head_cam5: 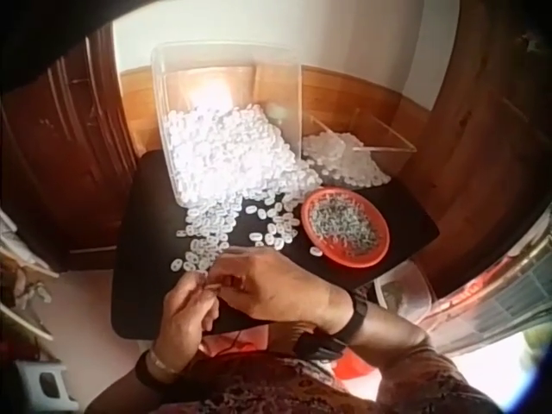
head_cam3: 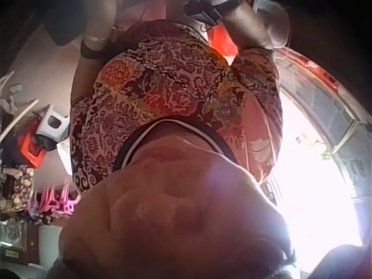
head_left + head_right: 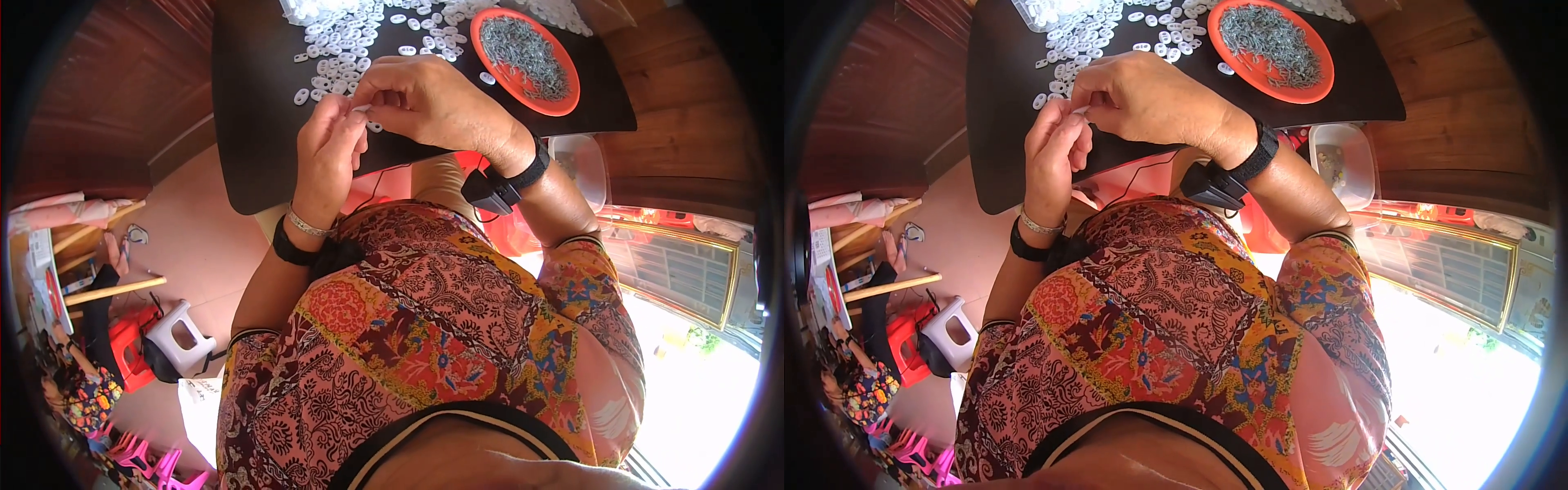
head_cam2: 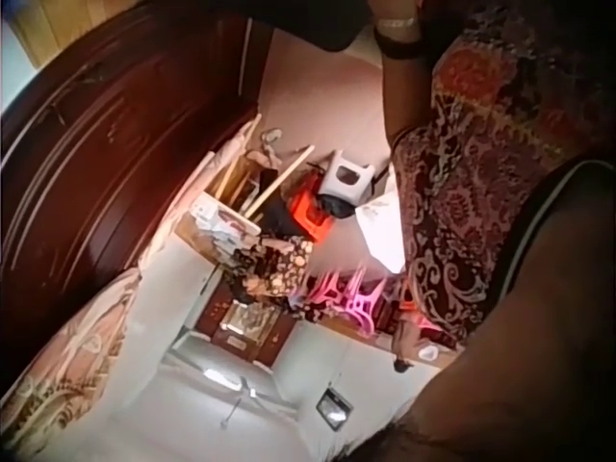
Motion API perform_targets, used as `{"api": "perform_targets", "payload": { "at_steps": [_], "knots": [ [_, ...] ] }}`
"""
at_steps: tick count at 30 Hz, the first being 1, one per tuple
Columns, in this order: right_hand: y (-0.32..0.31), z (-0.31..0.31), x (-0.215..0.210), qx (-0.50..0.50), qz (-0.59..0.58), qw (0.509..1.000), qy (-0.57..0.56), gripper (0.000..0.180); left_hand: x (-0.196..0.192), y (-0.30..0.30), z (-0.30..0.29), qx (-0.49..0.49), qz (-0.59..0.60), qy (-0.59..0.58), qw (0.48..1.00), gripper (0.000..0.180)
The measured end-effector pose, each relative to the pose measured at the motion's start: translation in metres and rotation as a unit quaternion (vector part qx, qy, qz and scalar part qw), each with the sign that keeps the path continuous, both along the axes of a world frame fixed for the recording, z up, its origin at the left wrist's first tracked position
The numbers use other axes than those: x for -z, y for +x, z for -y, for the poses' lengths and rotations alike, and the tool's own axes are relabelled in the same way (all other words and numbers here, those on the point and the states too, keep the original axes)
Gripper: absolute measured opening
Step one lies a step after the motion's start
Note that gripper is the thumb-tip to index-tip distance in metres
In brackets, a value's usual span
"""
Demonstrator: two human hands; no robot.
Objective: Assembling small white plastic components by inserting metal pins into them.
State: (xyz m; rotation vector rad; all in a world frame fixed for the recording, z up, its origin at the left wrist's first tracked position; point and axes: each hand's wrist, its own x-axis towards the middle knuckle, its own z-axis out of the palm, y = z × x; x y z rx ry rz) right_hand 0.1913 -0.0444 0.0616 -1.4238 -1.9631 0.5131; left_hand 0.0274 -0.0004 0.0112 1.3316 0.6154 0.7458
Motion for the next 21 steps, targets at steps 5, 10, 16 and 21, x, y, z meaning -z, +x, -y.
{"api": "perform_targets", "payload": {
  "at_steps": [5,10,16,21],
  "knots": [
    [0.026,-0.008,0.01,0.09,0.153,0.975,0.135,0.009,0.003,-0.008,0.0,-0.033,0.055,0.021,0.998,0.015],
    [0.041,-0.014,0.025,0.109,0.18,0.971,0.109,0.011,0.007,-0.024,-0.006,-0.072,0.027,0.054,0.996,0.014],
    [0.004,0.006,0.003,0.07,0.131,0.981,0.126,0.022,0.012,-0.028,-0.006,-0.078,0.032,0.066,0.994,0.015],
    [-0.011,0.001,0.017,-0.039,0.239,0.955,0.17,0.038,0.01,-0.026,-0.007,-0.079,0.05,0.066,0.993,0.015]
  ]
}}
